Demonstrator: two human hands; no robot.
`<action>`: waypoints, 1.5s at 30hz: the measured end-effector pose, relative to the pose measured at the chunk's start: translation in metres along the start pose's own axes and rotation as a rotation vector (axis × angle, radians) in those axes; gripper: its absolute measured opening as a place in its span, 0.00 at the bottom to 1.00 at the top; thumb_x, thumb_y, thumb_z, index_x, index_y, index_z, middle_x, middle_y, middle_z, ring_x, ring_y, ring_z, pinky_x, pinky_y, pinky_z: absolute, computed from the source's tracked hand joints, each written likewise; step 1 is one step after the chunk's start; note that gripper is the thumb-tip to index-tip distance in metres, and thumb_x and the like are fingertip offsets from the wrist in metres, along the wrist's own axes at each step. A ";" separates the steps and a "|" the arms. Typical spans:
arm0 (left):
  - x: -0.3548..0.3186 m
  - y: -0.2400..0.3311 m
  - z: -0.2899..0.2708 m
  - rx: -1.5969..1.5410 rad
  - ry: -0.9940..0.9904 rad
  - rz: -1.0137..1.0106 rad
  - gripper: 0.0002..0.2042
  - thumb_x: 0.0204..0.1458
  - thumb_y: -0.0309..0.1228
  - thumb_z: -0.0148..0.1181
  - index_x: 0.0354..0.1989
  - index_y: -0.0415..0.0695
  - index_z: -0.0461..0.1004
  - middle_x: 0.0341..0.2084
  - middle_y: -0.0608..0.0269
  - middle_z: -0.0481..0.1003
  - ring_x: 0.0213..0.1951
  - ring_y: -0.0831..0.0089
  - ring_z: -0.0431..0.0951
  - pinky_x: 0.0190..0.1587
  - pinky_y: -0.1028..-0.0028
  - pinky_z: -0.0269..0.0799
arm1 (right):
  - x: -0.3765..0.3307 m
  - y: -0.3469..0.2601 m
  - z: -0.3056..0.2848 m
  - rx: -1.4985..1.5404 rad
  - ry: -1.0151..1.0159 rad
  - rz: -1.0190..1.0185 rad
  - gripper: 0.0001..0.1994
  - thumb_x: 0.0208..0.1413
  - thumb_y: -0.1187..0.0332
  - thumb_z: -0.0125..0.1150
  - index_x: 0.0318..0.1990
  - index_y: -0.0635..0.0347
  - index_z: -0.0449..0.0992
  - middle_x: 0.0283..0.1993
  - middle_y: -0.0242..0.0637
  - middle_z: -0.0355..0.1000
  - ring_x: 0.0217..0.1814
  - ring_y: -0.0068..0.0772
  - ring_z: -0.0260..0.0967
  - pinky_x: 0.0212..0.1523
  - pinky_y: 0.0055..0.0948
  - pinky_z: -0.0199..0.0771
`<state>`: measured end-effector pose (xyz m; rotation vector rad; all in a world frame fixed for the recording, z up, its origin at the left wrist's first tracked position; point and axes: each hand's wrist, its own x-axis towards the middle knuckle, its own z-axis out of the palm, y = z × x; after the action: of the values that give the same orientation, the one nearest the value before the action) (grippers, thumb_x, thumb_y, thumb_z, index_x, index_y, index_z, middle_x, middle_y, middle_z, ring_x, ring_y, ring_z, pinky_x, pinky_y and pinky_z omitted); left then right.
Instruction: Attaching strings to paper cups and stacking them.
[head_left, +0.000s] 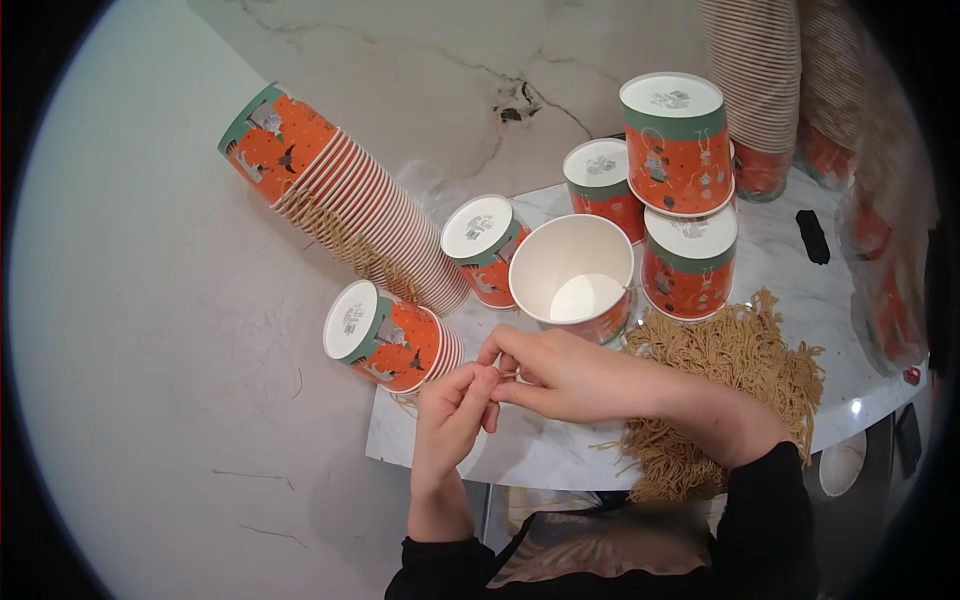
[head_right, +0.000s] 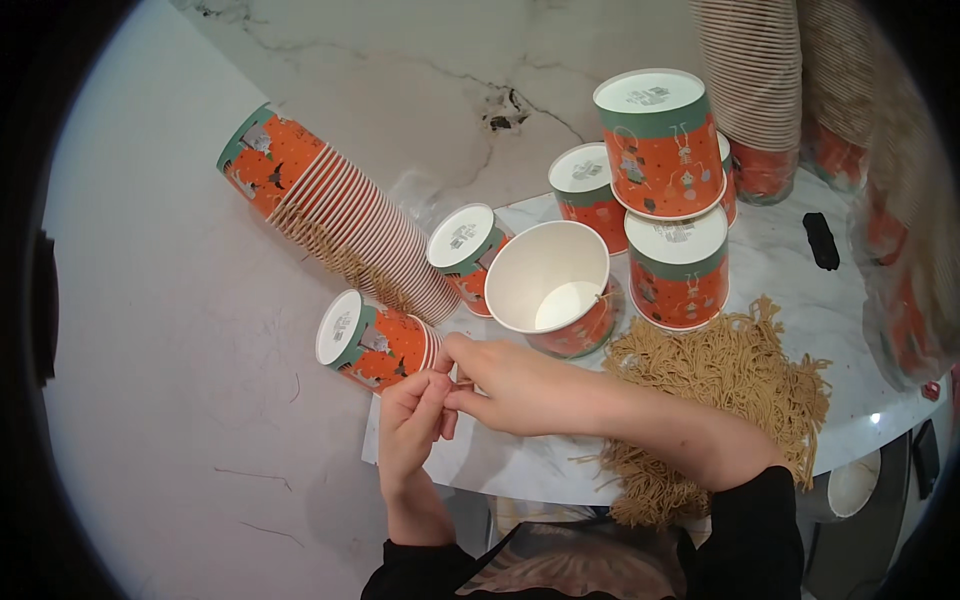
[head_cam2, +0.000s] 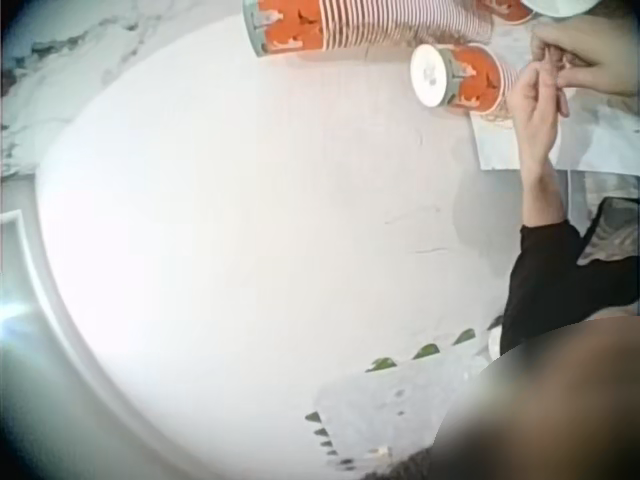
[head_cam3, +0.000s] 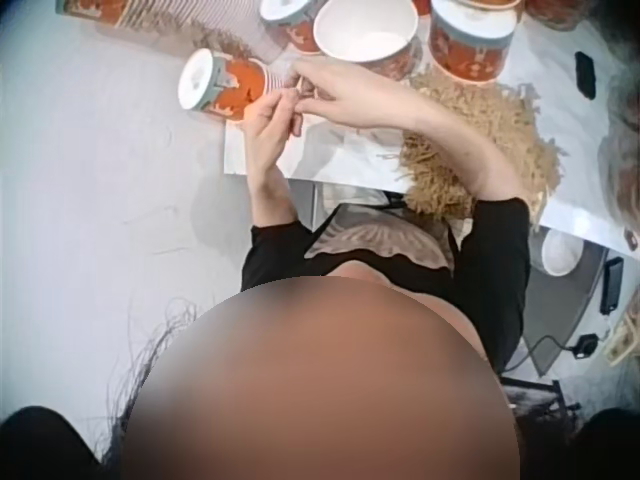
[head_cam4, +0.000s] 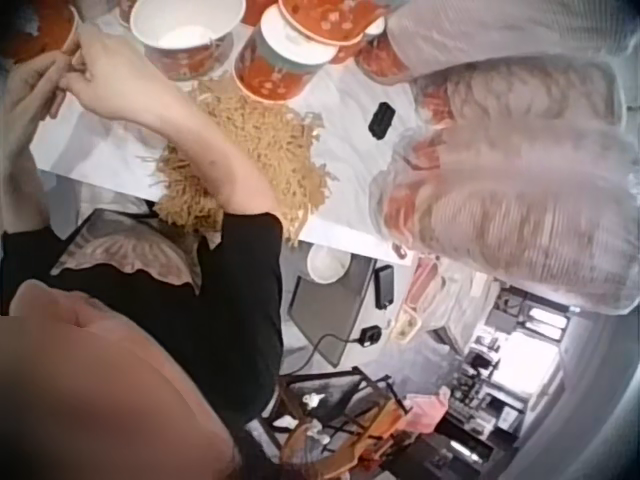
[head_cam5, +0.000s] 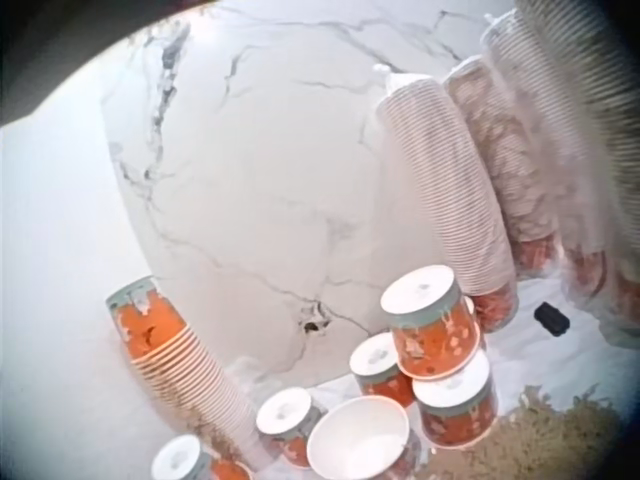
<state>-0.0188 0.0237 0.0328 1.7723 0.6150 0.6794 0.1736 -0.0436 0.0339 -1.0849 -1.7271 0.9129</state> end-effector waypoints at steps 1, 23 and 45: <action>0.000 -0.001 -0.001 0.001 -0.001 0.000 0.16 0.68 0.34 0.50 0.30 0.38 0.74 0.17 0.70 0.71 0.16 0.86 0.66 0.18 0.84 0.55 | 0.001 0.001 0.000 0.000 0.001 -0.001 0.15 0.63 0.65 0.60 0.51 0.64 0.68 0.39 0.46 0.77 0.39 0.41 0.78 0.41 0.36 0.75; 0.092 -0.068 0.010 0.920 0.023 0.547 0.20 0.52 0.20 0.58 0.54 0.48 0.71 0.63 0.54 0.66 0.71 0.47 0.56 0.72 0.42 0.41 | -0.014 -0.021 -0.064 0.022 0.567 -0.132 0.03 0.50 0.76 0.68 0.33 0.64 0.83 0.31 0.27 0.72 0.32 0.13 0.65 0.30 0.17 0.61; 0.063 -0.022 0.092 0.654 0.136 0.049 0.23 0.49 0.29 0.72 0.46 0.41 0.62 0.30 0.56 0.79 0.31 0.64 0.82 0.35 0.66 0.77 | -0.027 0.019 -0.107 -0.502 -0.151 0.106 0.05 0.46 0.72 0.66 0.31 0.62 0.82 0.57 0.47 0.75 0.38 0.34 0.81 0.38 0.30 0.79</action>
<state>0.0889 0.0125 -0.0023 2.3596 0.9660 0.6810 0.2845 -0.0478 0.0459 -1.4719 -2.1062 0.6484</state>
